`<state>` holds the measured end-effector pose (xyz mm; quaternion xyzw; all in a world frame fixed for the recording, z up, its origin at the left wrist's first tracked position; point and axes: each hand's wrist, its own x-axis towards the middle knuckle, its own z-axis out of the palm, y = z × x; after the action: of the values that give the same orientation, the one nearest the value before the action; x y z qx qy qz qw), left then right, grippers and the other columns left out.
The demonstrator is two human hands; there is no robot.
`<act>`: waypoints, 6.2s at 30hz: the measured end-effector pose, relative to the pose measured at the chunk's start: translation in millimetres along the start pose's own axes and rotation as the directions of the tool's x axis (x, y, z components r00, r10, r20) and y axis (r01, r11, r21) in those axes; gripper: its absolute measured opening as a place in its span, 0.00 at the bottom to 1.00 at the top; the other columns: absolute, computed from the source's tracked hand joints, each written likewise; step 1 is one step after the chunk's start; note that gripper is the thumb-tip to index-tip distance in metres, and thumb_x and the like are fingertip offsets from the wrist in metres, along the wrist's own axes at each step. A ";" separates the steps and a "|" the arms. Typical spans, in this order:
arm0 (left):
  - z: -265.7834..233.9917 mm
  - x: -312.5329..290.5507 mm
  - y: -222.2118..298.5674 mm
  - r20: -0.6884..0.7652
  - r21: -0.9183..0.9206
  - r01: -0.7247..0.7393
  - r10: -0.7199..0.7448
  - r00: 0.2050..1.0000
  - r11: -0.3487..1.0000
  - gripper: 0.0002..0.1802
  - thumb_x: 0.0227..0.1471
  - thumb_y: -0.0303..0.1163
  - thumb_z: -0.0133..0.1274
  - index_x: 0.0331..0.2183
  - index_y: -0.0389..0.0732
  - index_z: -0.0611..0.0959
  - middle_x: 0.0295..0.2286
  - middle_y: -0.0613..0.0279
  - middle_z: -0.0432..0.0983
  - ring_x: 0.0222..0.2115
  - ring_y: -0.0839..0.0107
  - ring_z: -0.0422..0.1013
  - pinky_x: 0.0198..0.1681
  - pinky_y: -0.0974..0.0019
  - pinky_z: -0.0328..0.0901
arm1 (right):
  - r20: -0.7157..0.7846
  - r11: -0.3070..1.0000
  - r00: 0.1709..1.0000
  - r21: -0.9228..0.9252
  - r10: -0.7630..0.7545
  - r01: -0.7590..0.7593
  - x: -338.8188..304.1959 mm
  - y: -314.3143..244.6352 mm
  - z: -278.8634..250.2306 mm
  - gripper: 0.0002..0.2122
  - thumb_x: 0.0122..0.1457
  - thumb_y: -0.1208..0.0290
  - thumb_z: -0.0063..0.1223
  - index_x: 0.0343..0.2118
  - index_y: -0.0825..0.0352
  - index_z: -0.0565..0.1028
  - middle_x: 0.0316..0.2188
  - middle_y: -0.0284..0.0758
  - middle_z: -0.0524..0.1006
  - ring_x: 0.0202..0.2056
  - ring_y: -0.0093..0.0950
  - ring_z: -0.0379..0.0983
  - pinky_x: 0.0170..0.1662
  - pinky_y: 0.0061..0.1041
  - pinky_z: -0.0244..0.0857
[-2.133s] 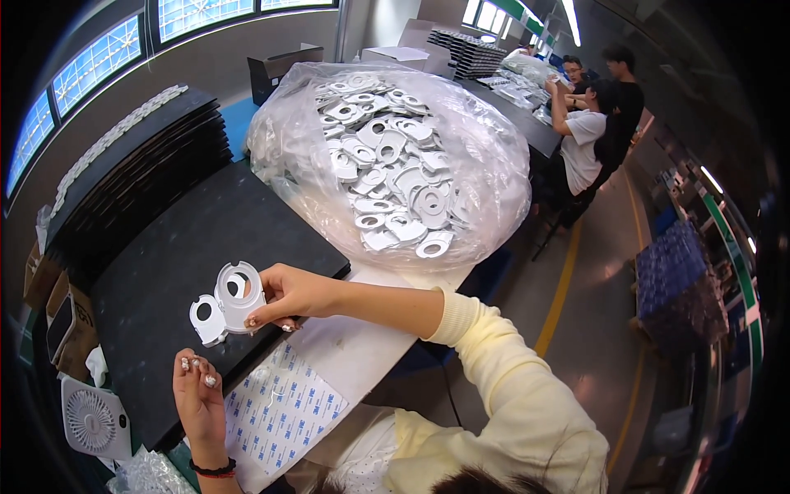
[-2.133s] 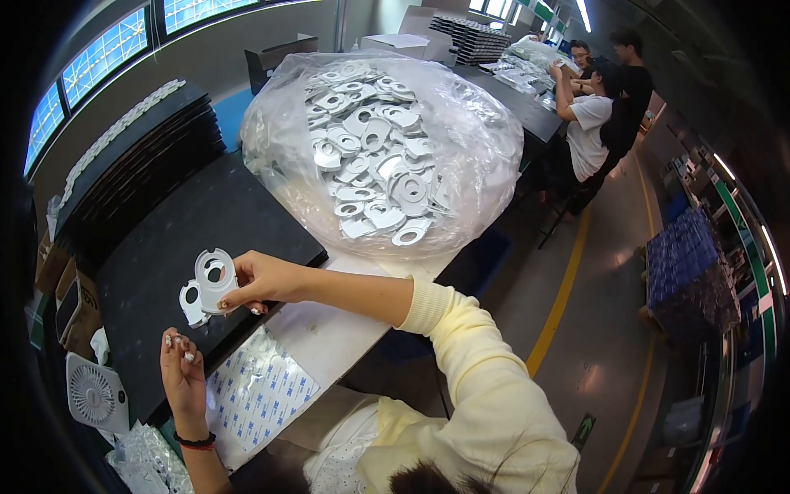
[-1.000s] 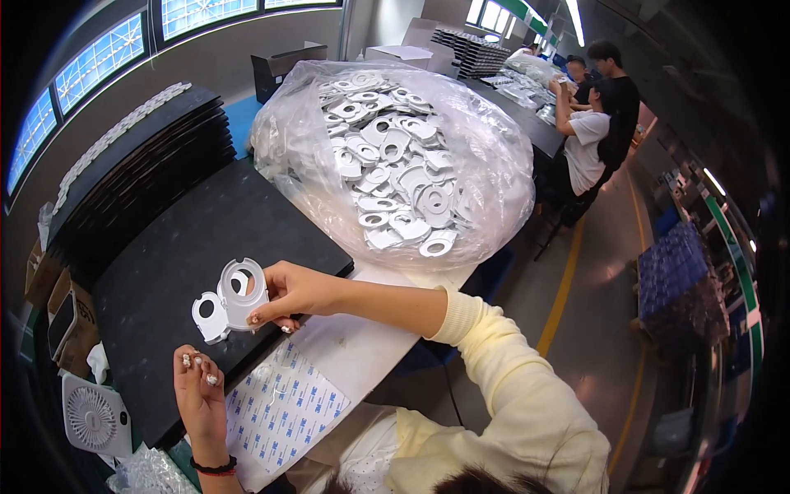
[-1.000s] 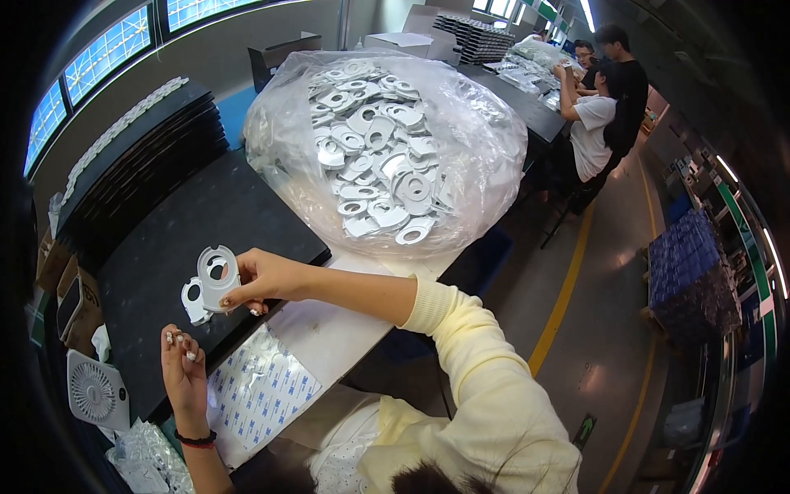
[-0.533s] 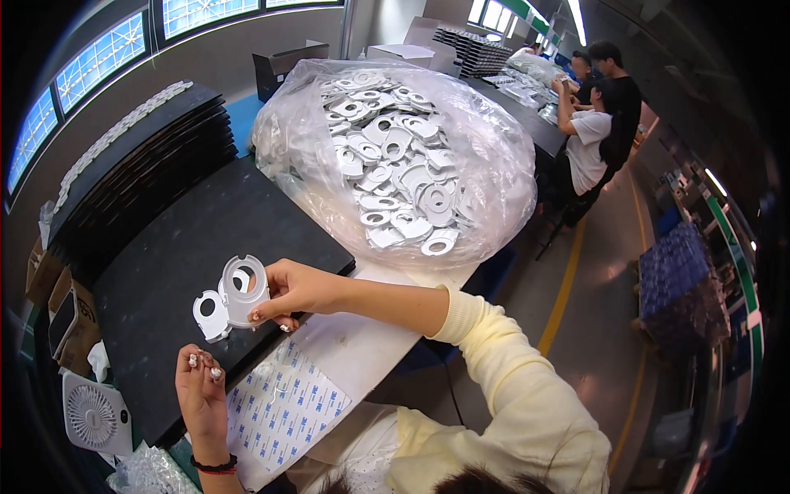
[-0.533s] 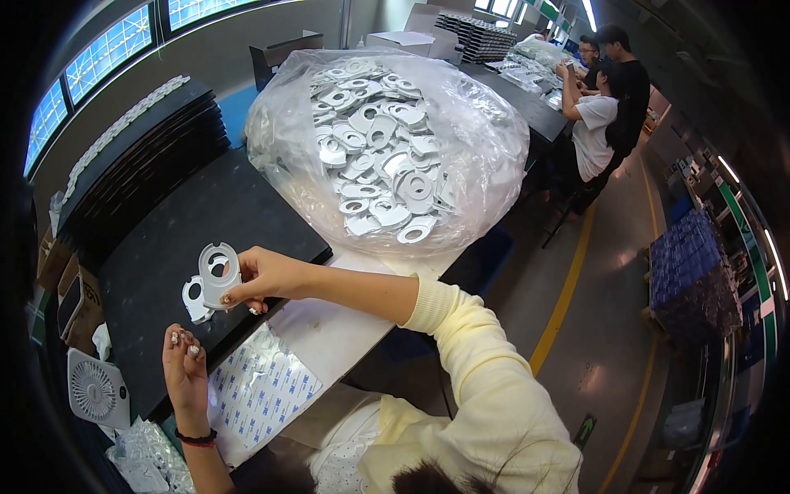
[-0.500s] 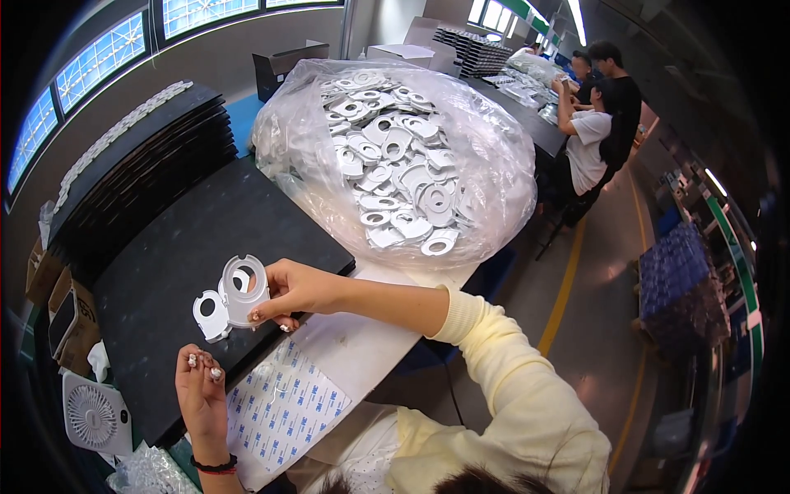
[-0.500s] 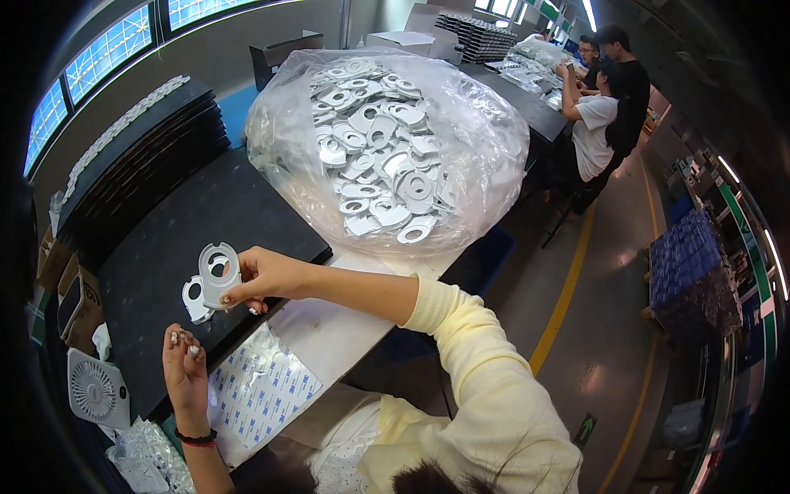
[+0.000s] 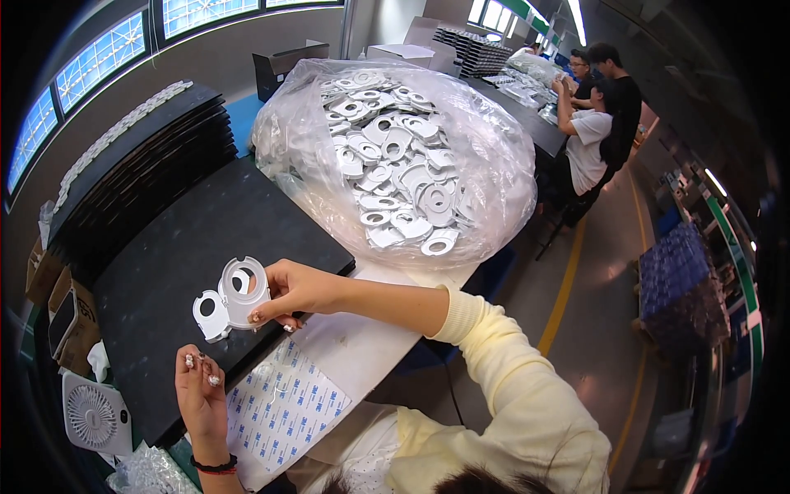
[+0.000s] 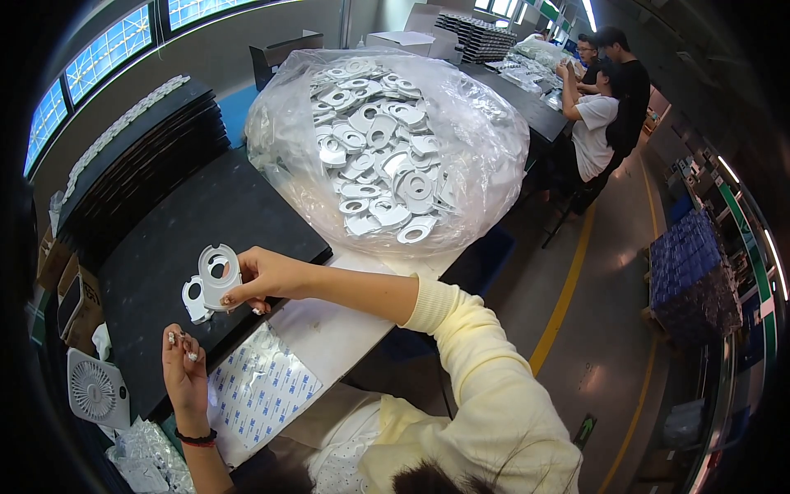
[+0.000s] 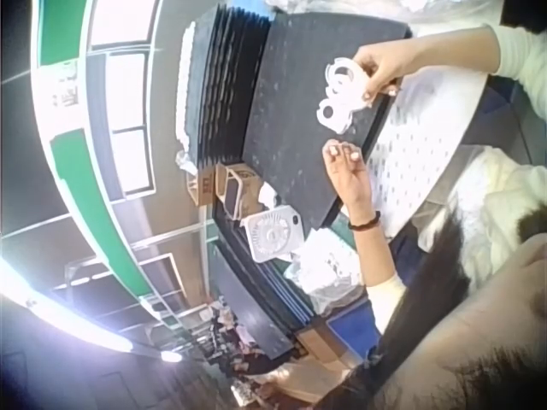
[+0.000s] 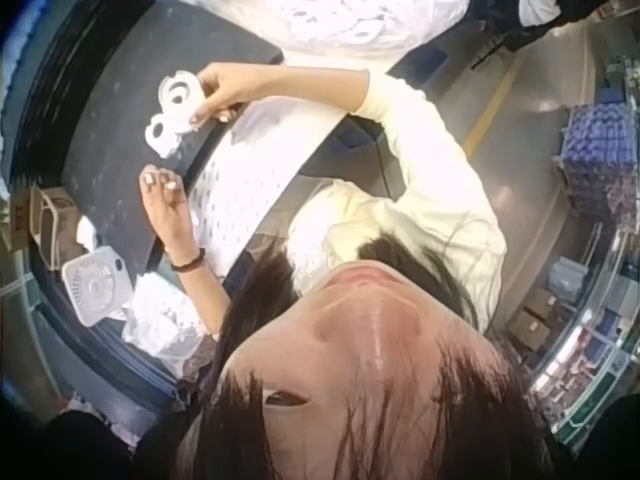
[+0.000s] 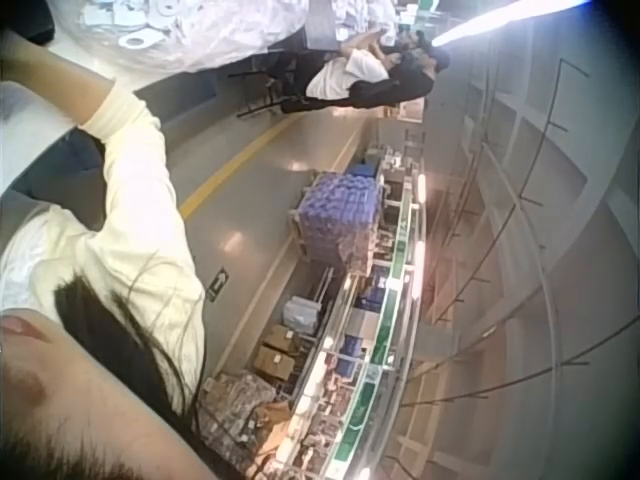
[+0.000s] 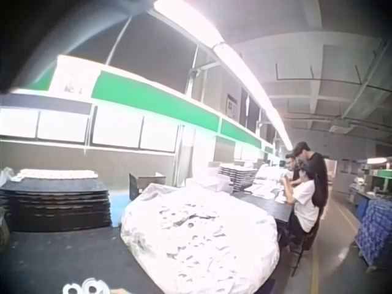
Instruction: Manually assembling white plastic housings for fans by inserting small components.
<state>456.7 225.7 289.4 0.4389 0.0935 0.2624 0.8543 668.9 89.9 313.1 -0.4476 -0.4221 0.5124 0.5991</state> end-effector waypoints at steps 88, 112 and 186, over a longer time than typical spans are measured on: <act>-3.0 -3.1 -1.7 0.164 0.402 -0.155 0.095 0.982 0.902 0.12 0.47 0.22 0.54 0.37 0.37 0.73 0.31 0.66 0.70 0.33 0.80 0.68 0.40 0.76 0.64 | -0.131 0.981 0.973 -0.015 0.187 -0.191 -14.9 6.3 36.5 0.12 0.49 0.76 0.53 0.37 0.72 0.70 0.28 0.34 0.75 0.25 0.17 0.68 0.26 0.13 0.58; 4.3 -9.9 -4.7 0.252 0.619 -0.218 0.072 0.965 0.755 0.21 0.41 0.27 0.61 0.39 0.35 0.72 0.29 0.60 0.76 0.32 0.75 0.73 0.39 0.70 0.66 | -0.142 0.974 0.973 -0.111 0.181 -0.197 -15.4 7.4 44.8 0.12 0.49 0.75 0.57 0.38 0.71 0.74 0.31 0.31 0.76 0.29 0.13 0.69 0.28 0.10 0.59; 13.0 -9.7 -9.8 0.177 0.733 -0.199 0.101 0.979 0.650 0.12 0.35 0.24 0.62 0.26 0.33 0.76 0.19 0.66 0.72 0.21 0.81 0.68 0.27 0.78 0.62 | -0.129 0.926 0.991 -0.378 -0.030 -0.021 -1.1 -16.8 -8.7 0.13 0.53 0.75 0.56 0.41 0.71 0.68 0.26 0.34 0.77 0.24 0.19 0.74 0.26 0.15 0.68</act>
<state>457.2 206.8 288.7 0.7714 0.1047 0.2437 0.5784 681.1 86.6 327.2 -0.5867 -0.4732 0.3894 0.5293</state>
